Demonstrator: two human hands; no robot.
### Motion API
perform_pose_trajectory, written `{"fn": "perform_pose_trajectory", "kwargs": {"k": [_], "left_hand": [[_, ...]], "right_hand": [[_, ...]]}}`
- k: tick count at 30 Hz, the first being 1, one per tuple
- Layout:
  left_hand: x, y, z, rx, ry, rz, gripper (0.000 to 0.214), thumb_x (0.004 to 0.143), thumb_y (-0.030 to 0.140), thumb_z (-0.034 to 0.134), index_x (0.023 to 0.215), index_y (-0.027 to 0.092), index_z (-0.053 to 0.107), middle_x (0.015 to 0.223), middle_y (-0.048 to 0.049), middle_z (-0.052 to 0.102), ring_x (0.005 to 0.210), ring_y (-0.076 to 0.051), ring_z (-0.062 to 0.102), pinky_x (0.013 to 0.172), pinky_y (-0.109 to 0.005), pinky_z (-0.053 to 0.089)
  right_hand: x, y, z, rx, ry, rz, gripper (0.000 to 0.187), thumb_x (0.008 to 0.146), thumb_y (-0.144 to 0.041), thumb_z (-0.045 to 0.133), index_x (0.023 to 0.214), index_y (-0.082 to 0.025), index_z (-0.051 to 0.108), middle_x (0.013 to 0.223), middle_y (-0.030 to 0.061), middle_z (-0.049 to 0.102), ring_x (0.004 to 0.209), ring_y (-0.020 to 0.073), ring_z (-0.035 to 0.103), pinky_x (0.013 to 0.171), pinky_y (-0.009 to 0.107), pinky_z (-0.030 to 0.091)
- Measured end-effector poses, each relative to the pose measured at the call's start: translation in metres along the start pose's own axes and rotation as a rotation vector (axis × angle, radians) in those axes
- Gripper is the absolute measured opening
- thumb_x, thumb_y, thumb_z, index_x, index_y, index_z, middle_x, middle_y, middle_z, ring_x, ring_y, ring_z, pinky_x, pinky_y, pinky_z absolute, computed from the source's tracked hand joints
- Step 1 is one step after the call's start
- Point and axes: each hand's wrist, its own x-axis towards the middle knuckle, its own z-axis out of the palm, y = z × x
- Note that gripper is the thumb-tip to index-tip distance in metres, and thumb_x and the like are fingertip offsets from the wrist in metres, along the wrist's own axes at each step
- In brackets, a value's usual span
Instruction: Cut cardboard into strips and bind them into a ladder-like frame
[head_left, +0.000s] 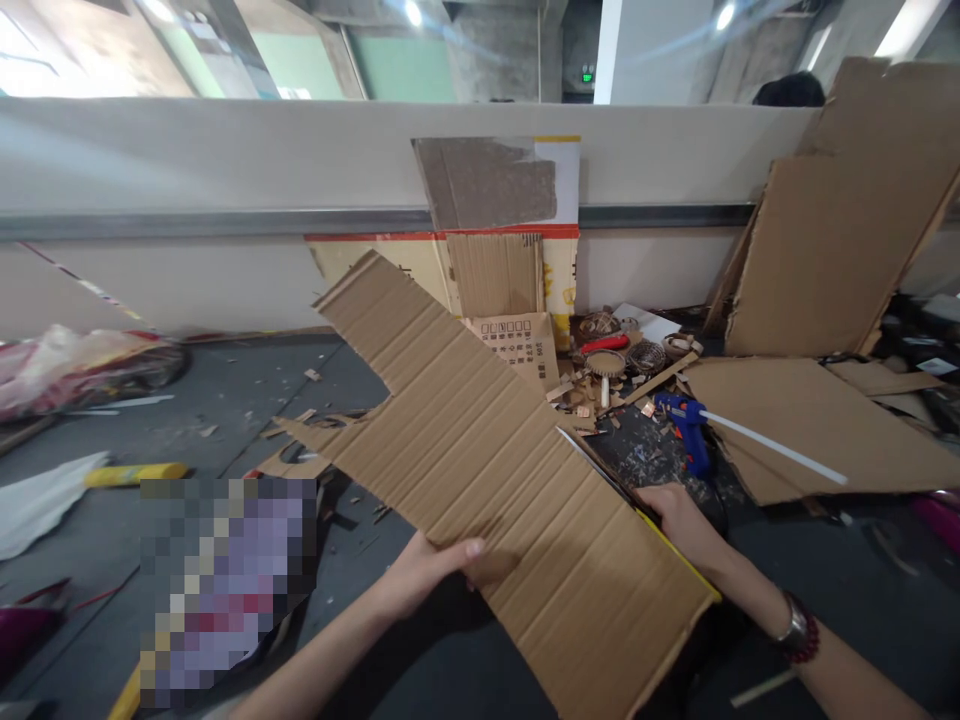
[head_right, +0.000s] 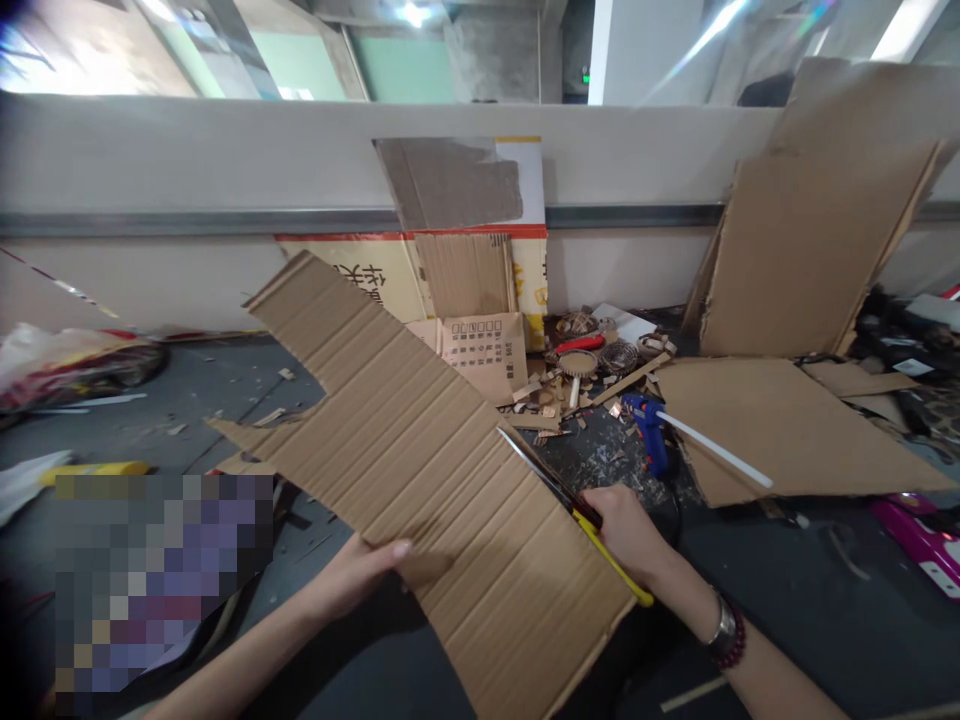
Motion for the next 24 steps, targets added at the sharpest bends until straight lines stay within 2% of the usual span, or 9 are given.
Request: {"fn": "perform_pose_trajectory", "kwargs": {"k": [3, 7, 12, 17, 24], "left_hand": [[0.006, 0.006, -0.004, -0.130, 0.091, 0.002, 0.046, 0.054, 0.049, 0.072, 0.078, 0.014, 0.054, 0.062, -0.0001, 0.057, 0.050, -0.013, 0.053, 0.035, -0.021, 0.042], [0.010, 0.009, -0.005, -0.039, 0.160, -0.049, 0.044, 0.056, 0.046, 0.072, 0.078, 0.012, 0.053, 0.061, 0.0001, 0.056, 0.044, -0.009, 0.049, 0.028, -0.016, 0.034], [0.005, 0.005, -0.001, 0.079, 0.095, -0.040, 0.041, 0.058, 0.046, 0.071, 0.073, 0.012, 0.054, 0.058, 0.0010, 0.055, 0.040, -0.008, 0.047, 0.027, -0.016, 0.035], [-0.004, 0.001, 0.008, 0.144, 0.016, -0.041, 0.039, 0.062, 0.048, 0.068, 0.072, 0.012, 0.056, 0.057, 0.0004, 0.056, 0.037, -0.008, 0.048, 0.028, -0.017, 0.037], [-0.014, 0.002, 0.020, 0.150, 0.035, 0.021, 0.035, 0.063, 0.046, 0.067, 0.072, 0.013, 0.057, 0.057, 0.0030, 0.054, 0.035, -0.005, 0.045, 0.028, -0.016, 0.038]], "right_hand": [[0.001, -0.004, -0.004, 0.057, -0.029, 0.037, 0.023, 0.074, -0.029, 0.052, 0.058, -0.015, 0.058, 0.060, 0.0002, 0.063, 0.060, 0.0158, 0.056, 0.056, 0.021, 0.039], [0.000, -0.011, -0.012, 0.042, -0.051, 0.065, 0.020, 0.074, -0.030, 0.053, 0.061, -0.015, 0.061, 0.066, 0.0031, 0.067, 0.064, 0.0193, 0.059, 0.063, 0.024, 0.043], [-0.003, -0.018, -0.022, 0.046, -0.115, 0.088, 0.019, 0.072, -0.033, 0.055, 0.070, -0.017, 0.065, 0.076, 0.0058, 0.070, 0.075, 0.0253, 0.062, 0.067, 0.028, 0.045], [-0.007, -0.025, -0.028, 0.060, -0.137, 0.076, 0.019, 0.073, -0.033, 0.054, 0.073, -0.018, 0.065, 0.080, 0.0056, 0.071, 0.074, 0.0254, 0.062, 0.069, 0.029, 0.045], [-0.010, -0.025, -0.025, -0.020, -0.110, 0.102, 0.018, 0.074, -0.030, 0.052, 0.069, -0.018, 0.064, 0.075, 0.0045, 0.070, 0.072, 0.0229, 0.062, 0.065, 0.026, 0.044]]}}
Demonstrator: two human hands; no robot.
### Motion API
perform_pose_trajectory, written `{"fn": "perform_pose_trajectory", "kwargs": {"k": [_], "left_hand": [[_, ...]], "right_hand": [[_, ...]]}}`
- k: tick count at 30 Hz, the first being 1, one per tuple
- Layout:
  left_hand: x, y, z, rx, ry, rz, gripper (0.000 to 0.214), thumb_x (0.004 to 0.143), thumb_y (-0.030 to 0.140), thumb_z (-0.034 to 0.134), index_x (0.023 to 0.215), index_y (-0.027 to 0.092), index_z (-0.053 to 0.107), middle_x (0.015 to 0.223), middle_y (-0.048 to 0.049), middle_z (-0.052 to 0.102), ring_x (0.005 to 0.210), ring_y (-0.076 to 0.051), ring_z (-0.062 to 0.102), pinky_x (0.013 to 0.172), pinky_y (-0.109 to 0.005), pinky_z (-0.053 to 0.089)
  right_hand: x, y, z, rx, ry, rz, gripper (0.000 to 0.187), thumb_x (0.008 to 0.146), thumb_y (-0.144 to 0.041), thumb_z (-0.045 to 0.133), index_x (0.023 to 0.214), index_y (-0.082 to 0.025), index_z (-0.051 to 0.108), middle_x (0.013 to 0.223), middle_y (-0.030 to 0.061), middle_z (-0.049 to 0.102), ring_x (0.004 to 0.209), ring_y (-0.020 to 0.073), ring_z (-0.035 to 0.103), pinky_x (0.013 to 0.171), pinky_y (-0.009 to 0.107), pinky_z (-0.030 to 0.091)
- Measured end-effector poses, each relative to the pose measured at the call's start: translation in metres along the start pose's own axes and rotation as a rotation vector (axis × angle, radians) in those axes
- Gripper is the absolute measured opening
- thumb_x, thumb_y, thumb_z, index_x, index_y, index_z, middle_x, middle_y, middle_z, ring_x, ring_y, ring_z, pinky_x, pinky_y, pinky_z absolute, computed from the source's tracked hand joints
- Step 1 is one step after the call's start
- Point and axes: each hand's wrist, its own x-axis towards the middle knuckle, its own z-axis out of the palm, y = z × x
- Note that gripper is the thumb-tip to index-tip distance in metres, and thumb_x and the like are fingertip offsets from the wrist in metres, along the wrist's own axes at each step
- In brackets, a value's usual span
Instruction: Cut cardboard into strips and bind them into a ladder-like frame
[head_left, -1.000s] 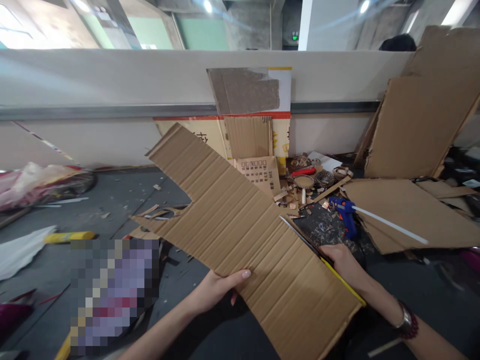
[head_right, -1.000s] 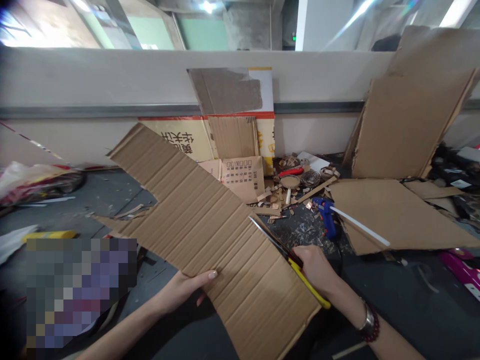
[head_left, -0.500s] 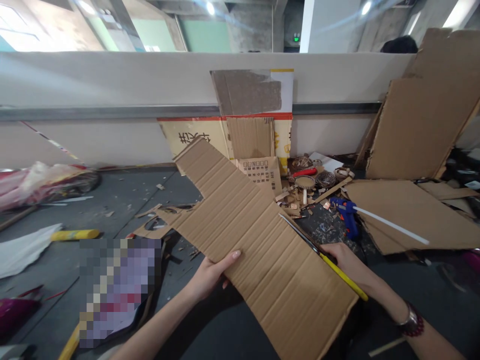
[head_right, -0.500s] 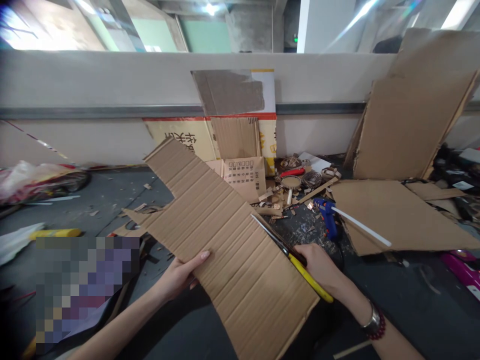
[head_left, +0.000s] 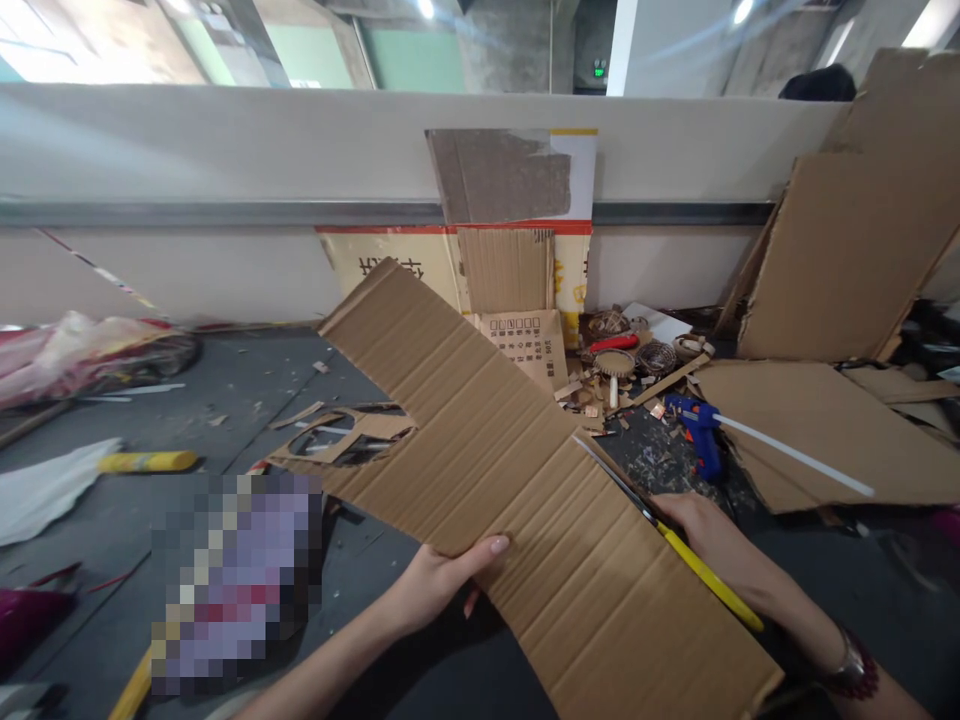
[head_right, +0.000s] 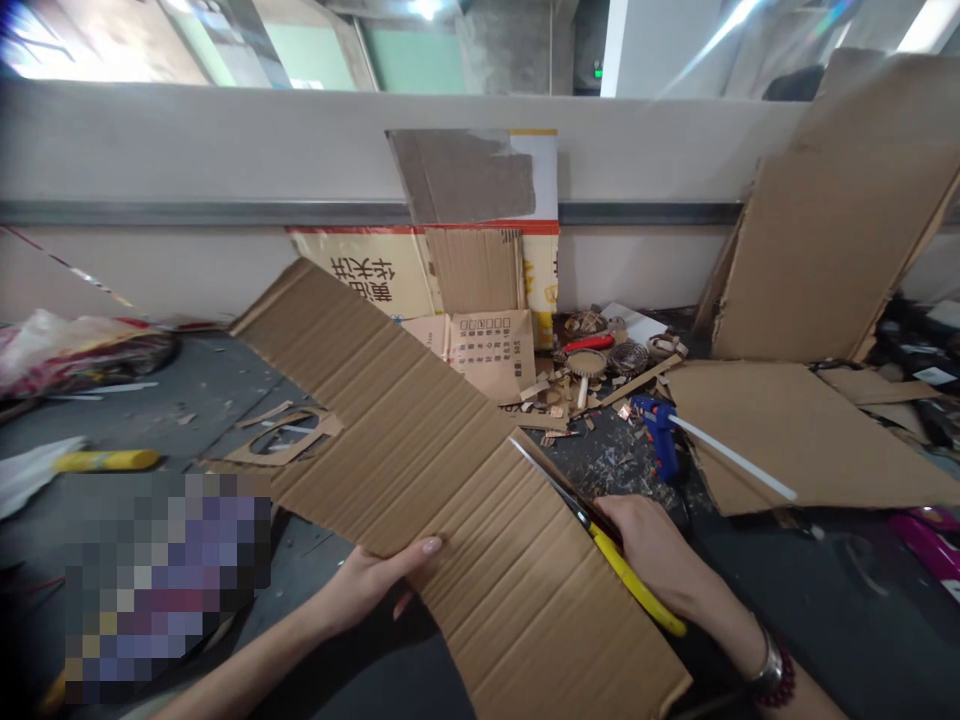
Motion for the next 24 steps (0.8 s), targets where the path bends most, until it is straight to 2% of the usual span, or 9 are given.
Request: {"fn": "perform_pose_trajectory", "kwargs": {"k": [8, 13, 16, 19, 21, 24], "left_hand": [[0.009, -0.001, -0.009, 0.022, -0.070, -0.047, 0.036, 0.063, 0.046, 0.068, 0.073, 0.012, 0.058, 0.058, 0.0003, 0.058, 0.038, -0.008, 0.049, 0.030, -0.017, 0.041], [0.007, 0.000, -0.008, 0.002, -0.051, -0.081, 0.035, 0.061, 0.044, 0.070, 0.073, 0.013, 0.060, 0.061, -0.0011, 0.061, 0.042, -0.010, 0.052, 0.032, -0.019, 0.042], [0.006, 0.000, -0.007, -0.033, -0.004, -0.073, 0.034, 0.058, 0.042, 0.072, 0.071, 0.013, 0.061, 0.060, -0.0021, 0.062, 0.043, -0.012, 0.053, 0.032, -0.020, 0.041], [0.009, -0.001, -0.009, -0.167, 0.027, -0.070, 0.036, 0.057, 0.041, 0.074, 0.076, 0.013, 0.062, 0.062, -0.0030, 0.063, 0.047, -0.015, 0.057, 0.036, -0.022, 0.044], [0.014, 0.000, -0.012, -0.302, 0.047, -0.070, 0.039, 0.057, 0.042, 0.073, 0.080, 0.013, 0.063, 0.067, -0.0043, 0.066, 0.054, -0.018, 0.061, 0.043, -0.025, 0.048], [0.021, 0.002, -0.016, -0.443, 0.216, -0.071, 0.041, 0.057, 0.038, 0.074, 0.088, 0.014, 0.062, 0.087, -0.0068, 0.068, 0.079, -0.022, 0.065, 0.063, -0.028, 0.053]], "right_hand": [[0.006, 0.008, 0.007, -0.001, 0.004, 0.000, 0.019, 0.074, -0.028, 0.050, 0.070, -0.018, 0.065, 0.078, 0.0049, 0.071, 0.072, 0.0222, 0.064, 0.061, 0.025, 0.043], [0.007, 0.015, 0.011, -0.011, 0.005, -0.008, 0.017, 0.073, -0.028, 0.052, 0.068, -0.017, 0.064, 0.078, 0.0058, 0.071, 0.072, 0.0222, 0.064, 0.061, 0.025, 0.042], [0.010, 0.022, 0.015, -0.060, 0.031, -0.027, 0.021, 0.075, -0.024, 0.046, 0.063, -0.017, 0.062, 0.070, 0.0057, 0.069, 0.067, 0.0207, 0.062, 0.059, 0.025, 0.041], [0.013, 0.028, 0.017, -0.080, 0.057, -0.036, 0.024, 0.075, -0.021, 0.043, 0.061, -0.017, 0.061, 0.064, 0.0046, 0.067, 0.061, 0.0192, 0.061, 0.056, 0.024, 0.039], [0.015, 0.029, 0.017, -0.037, 0.050, -0.033, 0.023, 0.075, -0.023, 0.045, 0.061, -0.017, 0.062, 0.065, 0.0033, 0.068, 0.063, 0.0193, 0.061, 0.056, 0.024, 0.040], [0.017, 0.027, 0.016, 0.057, 0.020, -0.012, 0.019, 0.073, -0.026, 0.050, 0.062, -0.017, 0.064, 0.066, 0.0013, 0.069, 0.068, 0.0211, 0.061, 0.056, 0.023, 0.042]]}}
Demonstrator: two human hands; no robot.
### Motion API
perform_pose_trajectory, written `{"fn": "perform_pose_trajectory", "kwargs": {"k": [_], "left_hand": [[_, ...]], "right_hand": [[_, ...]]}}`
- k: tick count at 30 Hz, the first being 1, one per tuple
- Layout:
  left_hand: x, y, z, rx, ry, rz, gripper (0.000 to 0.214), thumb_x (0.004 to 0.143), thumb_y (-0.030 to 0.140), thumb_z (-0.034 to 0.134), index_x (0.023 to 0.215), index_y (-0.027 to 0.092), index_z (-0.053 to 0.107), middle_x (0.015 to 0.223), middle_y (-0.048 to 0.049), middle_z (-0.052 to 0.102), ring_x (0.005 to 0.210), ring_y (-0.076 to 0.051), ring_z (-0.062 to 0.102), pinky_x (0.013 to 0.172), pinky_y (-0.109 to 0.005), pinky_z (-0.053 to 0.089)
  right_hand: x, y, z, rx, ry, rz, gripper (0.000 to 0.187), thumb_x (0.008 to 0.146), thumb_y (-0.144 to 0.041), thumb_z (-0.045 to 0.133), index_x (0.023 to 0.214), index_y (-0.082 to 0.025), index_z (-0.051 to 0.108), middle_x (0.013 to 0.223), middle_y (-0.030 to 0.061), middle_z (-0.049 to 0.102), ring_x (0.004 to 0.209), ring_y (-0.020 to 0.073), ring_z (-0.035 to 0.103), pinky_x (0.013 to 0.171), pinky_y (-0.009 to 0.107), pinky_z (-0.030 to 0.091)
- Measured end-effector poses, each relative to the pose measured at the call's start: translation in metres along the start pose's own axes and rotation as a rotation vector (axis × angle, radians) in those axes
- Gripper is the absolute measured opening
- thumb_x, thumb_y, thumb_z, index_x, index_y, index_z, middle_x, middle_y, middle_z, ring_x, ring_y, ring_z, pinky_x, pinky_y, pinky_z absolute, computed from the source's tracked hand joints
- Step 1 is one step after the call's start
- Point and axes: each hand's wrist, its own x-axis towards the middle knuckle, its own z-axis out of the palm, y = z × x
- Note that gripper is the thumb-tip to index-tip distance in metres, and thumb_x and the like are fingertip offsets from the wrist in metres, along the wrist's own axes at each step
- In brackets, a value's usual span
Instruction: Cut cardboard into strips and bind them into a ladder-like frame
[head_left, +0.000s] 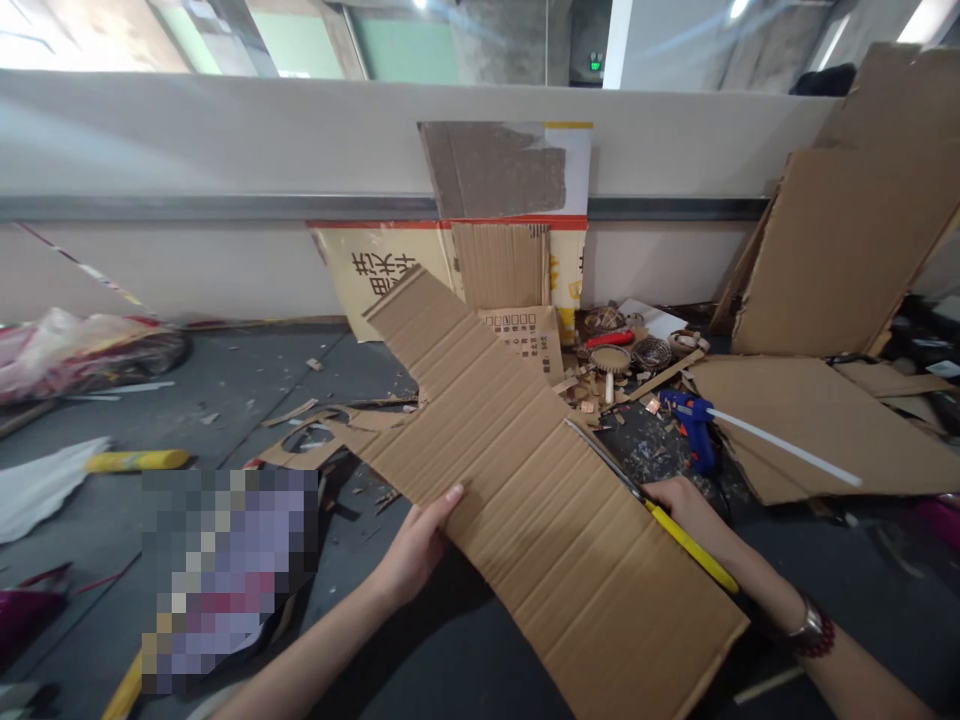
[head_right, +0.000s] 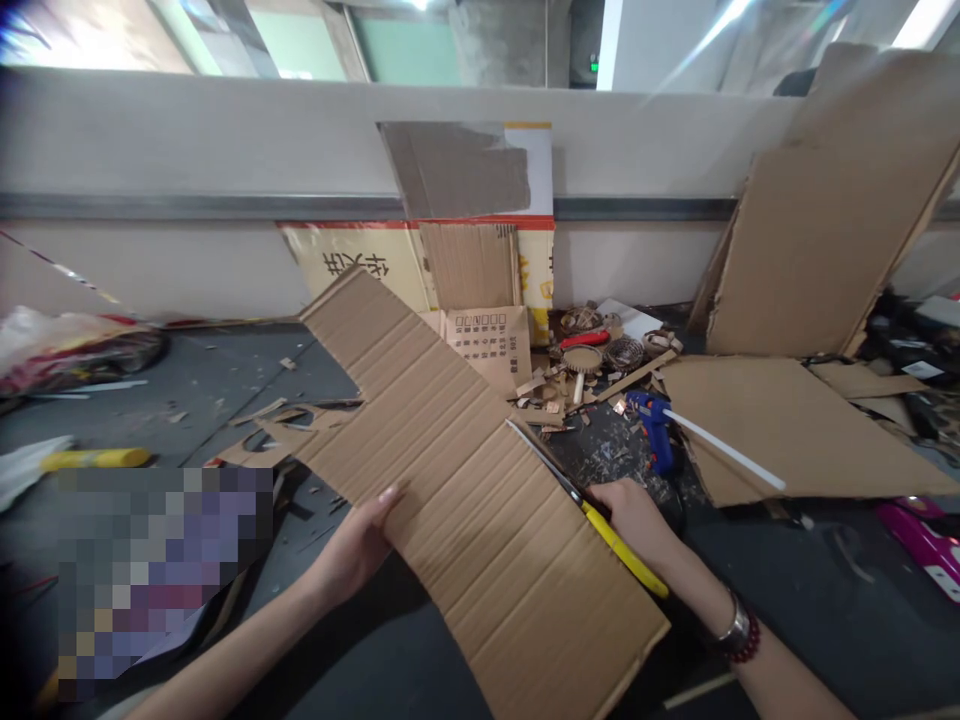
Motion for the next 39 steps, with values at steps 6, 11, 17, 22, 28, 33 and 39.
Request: {"fn": "perform_pose_trajectory", "kwargs": {"k": [6, 11, 17, 22, 28, 33, 39], "left_hand": [[0.009, -0.005, -0.009, 0.088, 0.040, 0.050, 0.051, 0.055, 0.036, 0.077, 0.099, 0.014, 0.062, 0.110, -0.0106, 0.064, 0.104, -0.026, 0.058, 0.086, -0.034, 0.049], [0.004, -0.009, -0.013, 0.296, -0.010, 0.109, 0.047, 0.059, 0.039, 0.073, 0.098, 0.014, 0.064, 0.108, -0.0107, 0.065, 0.108, -0.028, 0.055, 0.092, -0.038, 0.046], [-0.013, -0.010, -0.002, 0.483, -0.081, 0.175, 0.035, 0.060, 0.039, 0.071, 0.088, 0.017, 0.068, 0.099, -0.0083, 0.069, 0.106, -0.027, 0.056, 0.094, -0.037, 0.044], [-0.020, -0.011, 0.001, 0.544, -0.144, 0.205, 0.029, 0.063, 0.040, 0.068, 0.083, 0.019, 0.070, 0.093, -0.0071, 0.070, 0.103, -0.027, 0.058, 0.096, -0.037, 0.042], [-0.017, -0.012, -0.002, 0.567, -0.124, 0.218, 0.036, 0.065, 0.043, 0.066, 0.091, 0.019, 0.068, 0.089, -0.0075, 0.071, 0.106, -0.028, 0.056, 0.097, -0.040, 0.041], [-0.012, -0.016, -0.006, 0.482, -0.082, 0.135, 0.047, 0.060, 0.047, 0.070, 0.096, 0.016, 0.066, 0.098, -0.0092, 0.069, 0.109, -0.029, 0.054, 0.097, -0.040, 0.042], [-0.006, -0.017, -0.009, 0.213, -0.104, -0.020, 0.061, 0.057, 0.049, 0.073, 0.105, 0.013, 0.061, 0.115, -0.0135, 0.061, 0.112, -0.031, 0.052, 0.094, -0.042, 0.043]], "right_hand": [[-0.004, -0.011, -0.005, 0.005, 0.001, 0.005, 0.019, 0.072, -0.028, 0.054, 0.061, -0.015, 0.063, 0.066, 0.0017, 0.069, 0.069, 0.0213, 0.061, 0.061, 0.024, 0.043], [-0.008, -0.020, -0.012, -0.041, -0.005, 0.018, 0.019, 0.073, -0.030, 0.053, 0.063, -0.016, 0.062, 0.069, 0.0033, 0.069, 0.067, 0.0216, 0.060, 0.061, 0.025, 0.043], [-0.013, -0.028, -0.018, -0.033, -0.006, 0.026, 0.022, 0.075, -0.034, 0.052, 0.063, -0.017, 0.061, 0.071, 0.0039, 0.069, 0.069, 0.0231, 0.060, 0.060, 0.025, 0.043], [-0.014, -0.027, -0.017, -0.060, -0.023, 0.014, 0.027, 0.078, -0.036, 0.047, 0.064, -0.016, 0.059, 0.070, 0.0028, 0.067, 0.067, 0.0206, 0.058, 0.058, 0.024, 0.041], [-0.010, -0.013, -0.009, -0.156, -0.012, 0.013, 0.032, 0.078, -0.039, 0.044, 0.060, -0.016, 0.055, 0.066, 0.0039, 0.064, 0.062, 0.0181, 0.056, 0.055, 0.023, 0.037], [-0.007, -0.002, -0.002, -0.158, -0.001, -0.026, 0.028, 0.079, -0.033, 0.042, 0.062, -0.016, 0.056, 0.065, 0.0032, 0.064, 0.062, 0.0166, 0.057, 0.055, 0.022, 0.036], [-0.002, 0.002, 0.003, -0.165, 0.013, -0.032, 0.029, 0.079, -0.027, 0.040, 0.056, -0.016, 0.054, 0.059, 0.0029, 0.062, 0.057, 0.0158, 0.057, 0.055, 0.023, 0.036]]}}
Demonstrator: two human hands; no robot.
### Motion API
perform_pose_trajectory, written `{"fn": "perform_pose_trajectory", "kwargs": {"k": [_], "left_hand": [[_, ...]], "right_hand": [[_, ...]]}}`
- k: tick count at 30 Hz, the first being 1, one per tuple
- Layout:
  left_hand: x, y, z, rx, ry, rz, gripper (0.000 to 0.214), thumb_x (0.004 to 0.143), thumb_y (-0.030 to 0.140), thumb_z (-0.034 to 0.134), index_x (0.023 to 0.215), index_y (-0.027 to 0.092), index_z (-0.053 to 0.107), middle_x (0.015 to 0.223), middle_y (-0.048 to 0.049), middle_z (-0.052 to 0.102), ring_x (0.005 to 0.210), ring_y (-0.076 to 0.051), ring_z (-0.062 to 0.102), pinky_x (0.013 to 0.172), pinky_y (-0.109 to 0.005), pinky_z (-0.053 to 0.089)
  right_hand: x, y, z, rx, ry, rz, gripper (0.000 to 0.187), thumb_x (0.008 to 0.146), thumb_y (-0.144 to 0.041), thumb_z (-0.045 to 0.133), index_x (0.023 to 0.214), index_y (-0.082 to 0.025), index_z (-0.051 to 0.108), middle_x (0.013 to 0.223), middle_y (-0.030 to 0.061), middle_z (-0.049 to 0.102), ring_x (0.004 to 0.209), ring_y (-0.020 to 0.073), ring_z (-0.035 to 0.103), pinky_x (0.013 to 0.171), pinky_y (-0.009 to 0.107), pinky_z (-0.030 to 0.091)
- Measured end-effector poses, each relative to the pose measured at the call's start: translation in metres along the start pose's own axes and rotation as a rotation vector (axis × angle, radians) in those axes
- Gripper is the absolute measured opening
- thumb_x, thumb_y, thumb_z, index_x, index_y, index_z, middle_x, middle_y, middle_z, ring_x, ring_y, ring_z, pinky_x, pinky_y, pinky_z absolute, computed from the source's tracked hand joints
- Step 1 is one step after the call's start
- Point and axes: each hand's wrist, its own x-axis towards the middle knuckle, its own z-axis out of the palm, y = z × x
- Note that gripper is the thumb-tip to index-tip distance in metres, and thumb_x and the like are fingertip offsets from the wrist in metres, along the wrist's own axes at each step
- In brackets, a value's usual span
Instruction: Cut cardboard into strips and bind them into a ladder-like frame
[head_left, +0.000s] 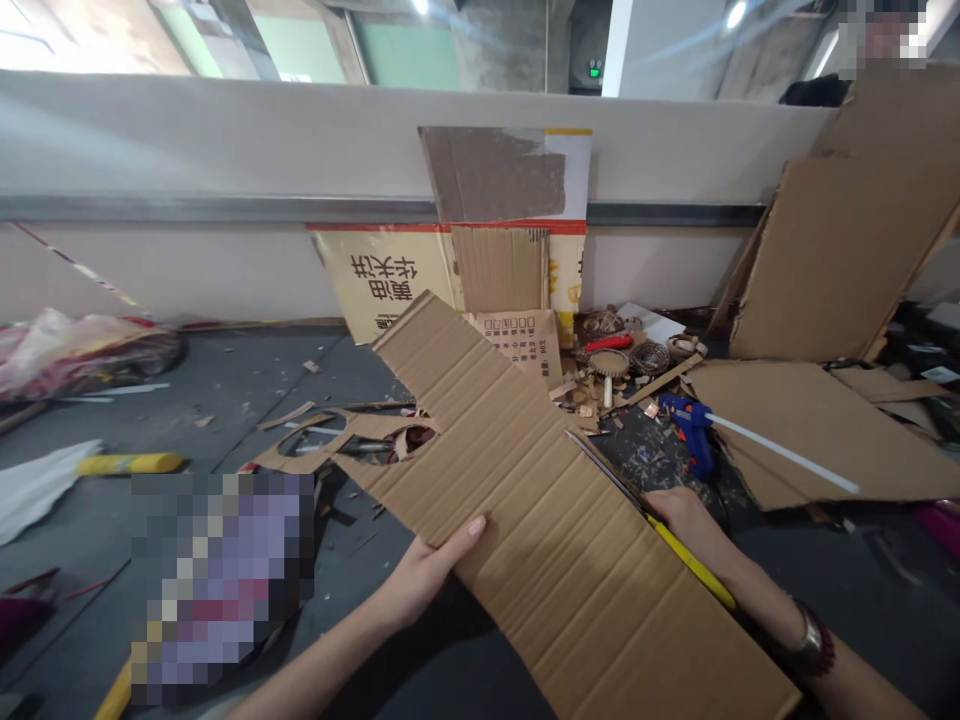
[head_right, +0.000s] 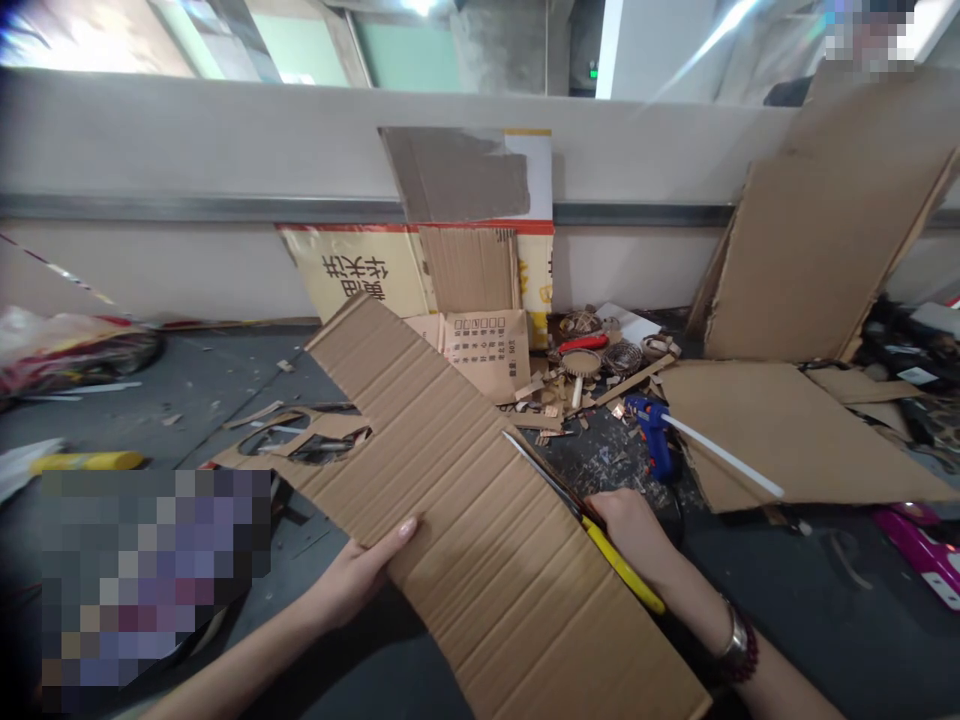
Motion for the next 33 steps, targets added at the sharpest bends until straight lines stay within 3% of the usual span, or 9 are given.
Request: {"fn": "perform_pose_trajectory", "kwargs": {"k": [3, 6, 11, 22, 29, 33], "left_hand": [[0.002, 0.008, -0.001, -0.160, -0.024, -0.051, 0.067, 0.052, 0.052, 0.073, 0.105, 0.012, 0.060, 0.111, -0.0149, 0.063, 0.108, -0.034, 0.054, 0.090, -0.045, 0.046], [0.005, 0.018, -0.001, -0.227, 0.049, -0.015, 0.068, 0.056, 0.048, 0.072, 0.113, 0.015, 0.055, 0.113, -0.0127, 0.063, 0.107, -0.033, 0.055, 0.088, -0.044, 0.048], [0.009, 0.018, -0.002, -0.049, 0.033, 0.020, 0.065, 0.058, 0.037, 0.076, 0.114, 0.014, 0.055, 0.113, -0.0139, 0.062, 0.107, -0.029, 0.056, 0.090, -0.038, 0.047], [-0.011, 0.010, 0.009, 0.339, -0.080, 0.113, 0.035, 0.061, 0.043, 0.070, 0.085, 0.016, 0.068, 0.090, -0.0100, 0.071, 0.101, -0.028, 0.059, 0.093, -0.040, 0.044], [-0.010, 0.011, 0.008, 0.362, -0.130, 0.140, 0.040, 0.065, 0.044, 0.067, 0.095, 0.017, 0.067, 0.085, -0.0088, 0.071, 0.106, -0.027, 0.056, 0.097, -0.040, 0.041], [-0.010, 0.014, 0.012, 0.292, -0.075, 0.163, 0.046, 0.062, 0.045, 0.069, 0.100, 0.017, 0.066, 0.088, -0.0094, 0.071, 0.106, -0.028, 0.056, 0.096, -0.040, 0.041]], "right_hand": [[0.000, -0.005, -0.006, 0.083, -0.030, 0.008, 0.029, 0.078, -0.031, 0.046, 0.056, -0.016, 0.055, 0.065, 0.0007, 0.066, 0.062, 0.0181, 0.059, 0.053, 0.023, 0.037], [-0.001, -0.012, -0.016, 0.159, -0.068, 0.012, 0.029, 0.076, -0.036, 0.050, 0.057, -0.016, 0.059, 0.070, 0.0008, 0.069, 0.068, 0.0212, 0.060, 0.054, 0.023, 0.040], [-0.005, -0.014, -0.024, 0.172, -0.068, 0.034, 0.027, 0.075, -0.037, 0.053, 0.064, -0.015, 0.065, 0.075, 0.0046, 0.070, 0.071, 0.0230, 0.061, 0.059, 0.026, 0.044], [-0.011, -0.019, -0.030, 0.123, -0.038, 0.042, 0.024, 0.077, -0.034, 0.050, 0.065, -0.019, 0.064, 0.076, 0.0043, 0.071, 0.072, 0.0239, 0.062, 0.064, 0.028, 0.045], [-0.009, -0.019, -0.026, 0.041, -0.029, 0.067, 0.024, 0.077, -0.030, 0.047, 0.063, -0.019, 0.063, 0.074, 0.0050, 0.070, 0.071, 0.0227, 0.062, 0.062, 0.026, 0.044], [-0.007, -0.016, -0.023, -0.009, -0.027, 0.052, 0.024, 0.078, -0.026, 0.045, 0.064, -0.018, 0.063, 0.077, 0.0069, 0.070, 0.072, 0.0221, 0.063, 0.061, 0.026, 0.043]]}}
